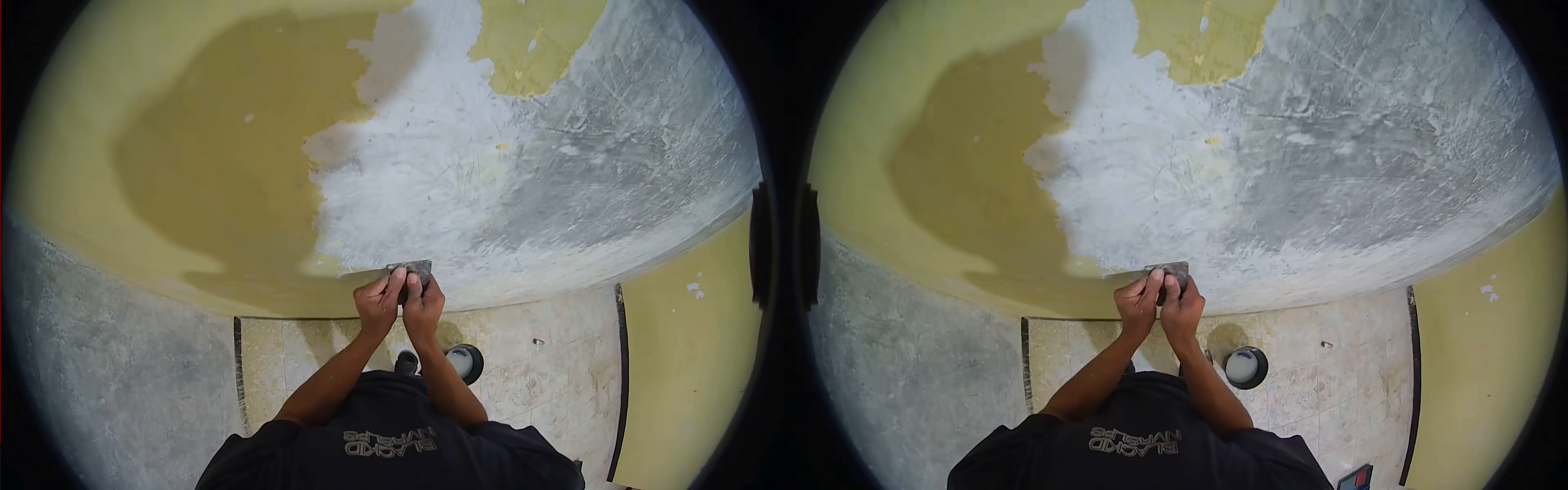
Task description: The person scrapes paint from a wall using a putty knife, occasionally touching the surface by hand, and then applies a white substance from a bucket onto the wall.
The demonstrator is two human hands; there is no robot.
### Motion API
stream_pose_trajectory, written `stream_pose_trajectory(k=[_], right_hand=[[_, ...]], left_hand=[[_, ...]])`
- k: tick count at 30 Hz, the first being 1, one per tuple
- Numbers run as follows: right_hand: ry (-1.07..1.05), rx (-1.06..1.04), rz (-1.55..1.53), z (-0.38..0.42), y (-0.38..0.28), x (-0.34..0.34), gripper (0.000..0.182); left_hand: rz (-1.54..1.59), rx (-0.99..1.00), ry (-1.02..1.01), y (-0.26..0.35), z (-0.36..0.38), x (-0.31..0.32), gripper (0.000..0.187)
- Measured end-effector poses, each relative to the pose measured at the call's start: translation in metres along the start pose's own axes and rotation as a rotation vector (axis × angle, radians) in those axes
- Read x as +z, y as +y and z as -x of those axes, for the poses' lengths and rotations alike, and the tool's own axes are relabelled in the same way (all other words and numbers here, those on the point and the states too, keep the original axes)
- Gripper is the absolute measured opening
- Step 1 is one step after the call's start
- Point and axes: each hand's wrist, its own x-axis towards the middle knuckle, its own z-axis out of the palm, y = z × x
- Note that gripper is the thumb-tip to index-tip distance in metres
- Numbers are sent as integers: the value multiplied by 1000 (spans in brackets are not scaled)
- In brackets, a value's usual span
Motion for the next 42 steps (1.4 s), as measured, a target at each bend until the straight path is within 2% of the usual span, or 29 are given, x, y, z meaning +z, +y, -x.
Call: stream_pose_trajectory(k=[1,3,6,8,12,15,18,24,26,28,29,30,31,34,36,38,42], right_hand=[[6,1,2,-7,-4,1,32],[-72,114,-92,-7,-13,-1,32],[13,32,-56,-3,-8,6,31],[-14,30,48,3,-2,0,29],[-59,89,-47,-4,-1,4,28],[-73,84,-21,1,-5,2,28],[-57,144,-129,-3,-11,5,29],[-14,63,-132,-1,-3,9,36],[-26,93,-154,-2,-9,10,36],[-73,132,-199,-5,-12,9,36],[-50,59,-79,-4,-4,7,36],[-48,35,-90,-11,-5,11,36],[-38,51,-108,-9,-5,11,36],[-27,98,-103,-6,-13,11,35],[-71,127,-208,-6,-21,12,33],[-42,112,-175,-5,-14,14,32],[-56,64,-152,-11,-36,20,33]], left_hand=[[12,63,35,1,0,1,30],[-55,56,-8,3,1,-6,32],[-33,71,28,12,-11,3,34],[62,-53,-27,11,-6,-4,30],[-62,2,-53,8,-9,-8,29],[-12,16,-13,16,-4,-5,28],[21,62,-34,11,-15,-4,28],[-71,39,-38,19,-15,-5,28],[-23,102,-64,33,-15,-7,28],[28,96,-59,16,-9,-10,28],[-17,99,-62,8,-6,-13,27],[-61,111,-69,10,-13,-12,27],[-28,151,16,9,-13,-4,28],[-15,66,-44,20,-15,-9,25],[20,87,-56,25,-14,-10,26],[5,89,-61,15,-15,-12,27],[-11,54,-2,38,-19,-10,27]])
